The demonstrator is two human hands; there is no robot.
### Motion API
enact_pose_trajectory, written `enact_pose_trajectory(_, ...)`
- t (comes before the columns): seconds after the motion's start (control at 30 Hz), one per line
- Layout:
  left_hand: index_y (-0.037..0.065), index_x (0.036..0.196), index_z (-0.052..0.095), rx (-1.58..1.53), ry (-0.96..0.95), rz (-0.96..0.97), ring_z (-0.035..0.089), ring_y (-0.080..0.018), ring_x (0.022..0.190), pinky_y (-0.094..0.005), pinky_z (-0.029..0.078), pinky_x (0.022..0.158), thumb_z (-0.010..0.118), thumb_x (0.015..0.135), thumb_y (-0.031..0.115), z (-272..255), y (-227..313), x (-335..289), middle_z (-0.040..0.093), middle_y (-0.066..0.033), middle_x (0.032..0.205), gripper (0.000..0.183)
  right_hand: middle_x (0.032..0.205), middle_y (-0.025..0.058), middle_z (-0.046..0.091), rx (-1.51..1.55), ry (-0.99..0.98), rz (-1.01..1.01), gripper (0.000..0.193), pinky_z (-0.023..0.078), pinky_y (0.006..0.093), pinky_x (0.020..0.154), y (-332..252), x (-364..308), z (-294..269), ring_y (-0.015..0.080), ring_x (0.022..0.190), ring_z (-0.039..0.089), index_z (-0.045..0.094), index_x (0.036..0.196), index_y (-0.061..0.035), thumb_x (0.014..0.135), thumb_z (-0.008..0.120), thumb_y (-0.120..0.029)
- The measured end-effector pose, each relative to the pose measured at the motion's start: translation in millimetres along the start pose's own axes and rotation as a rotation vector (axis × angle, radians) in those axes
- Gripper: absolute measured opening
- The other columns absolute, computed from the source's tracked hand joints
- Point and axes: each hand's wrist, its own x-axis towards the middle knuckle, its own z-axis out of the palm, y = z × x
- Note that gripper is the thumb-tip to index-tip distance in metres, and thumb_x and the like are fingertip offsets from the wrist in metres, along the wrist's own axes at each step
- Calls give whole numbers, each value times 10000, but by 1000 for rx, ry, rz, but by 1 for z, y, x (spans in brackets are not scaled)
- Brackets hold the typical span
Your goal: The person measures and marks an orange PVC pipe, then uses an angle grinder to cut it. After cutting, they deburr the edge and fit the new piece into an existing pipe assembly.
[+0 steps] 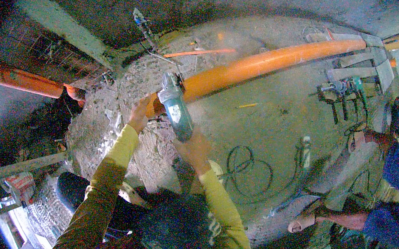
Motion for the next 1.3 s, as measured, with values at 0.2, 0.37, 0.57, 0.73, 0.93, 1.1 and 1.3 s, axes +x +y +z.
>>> enact_pose_trajectory(0.2,20,1220,686,29,-69,-6,646,-203,1031,-358,525,871,645,997,319,-42,-4,36,690,-87,1161,376,1040,266,706,4,-35,-60,824,556,551,787,-4,-4,4,464,889,698,514,1279,-5,691,836,-485)
enact_pose_trajectory(0.37,-7,1283,642,21,-82,-113,655,-256,1064,-412,540,912,562,1036,315,-30,11,28,675,-134,1218,413,1035,262,710,-26,-33,-65,855,558,550,782,5,-1,9,464,884,700,502,1303,2,686,837,-486)
enact_pose_trajectory(0.57,-59,1406,520,-168,-349,-246,638,-370,1167,-526,500,1064,357,1094,279,18,44,-11,608,-207,1342,488,1008,253,720,-21,1,-84,883,564,546,742,21,-1,12,465,841,703,498,1315,-1,674,833,-509)
enact_pose_trajectory(0.73,-50,1488,431,-221,-310,-335,595,-377,1234,-535,473,1088,291,1102,278,24,51,-13,521,-225,1454,525,1033,251,721,-76,-40,-55,911,558,552,779,18,-3,9,449,881,707,495,1337,1,670,826,-524)
enact_pose_trajectory(0.93,52,1467,475,-238,-416,-376,628,-317,1192,-535,519,1027,437,1069,295,6,47,7,606,-158,1367,467,1062,238,724,-76,-34,-81,940,539,565,809,22,1,14,447,917,703,496,1359,-9,665,828,-548)
enact_pose_trajectory(1.1,44,1360,560,-175,-263,-427,647,-301,1140,-531,542,992,444,1064,277,-6,45,24,652,-145,1280,395,1036,233,731,-44,-5,-138,960,525,577,796,35,-3,20,441,871,701,486,1378,-32,662,829,-571)
enact_pose_trajectory(1.3,54,1316,588,-113,-263,-402,671,-307,1082,-544,563,949,475,1053,278,-14,37,38,674,-129,1233,364,996,230,733,-107,55,-128,908,528,581,770,35,-2,22,436,836,702,507,1337,-54,663,825,-574)
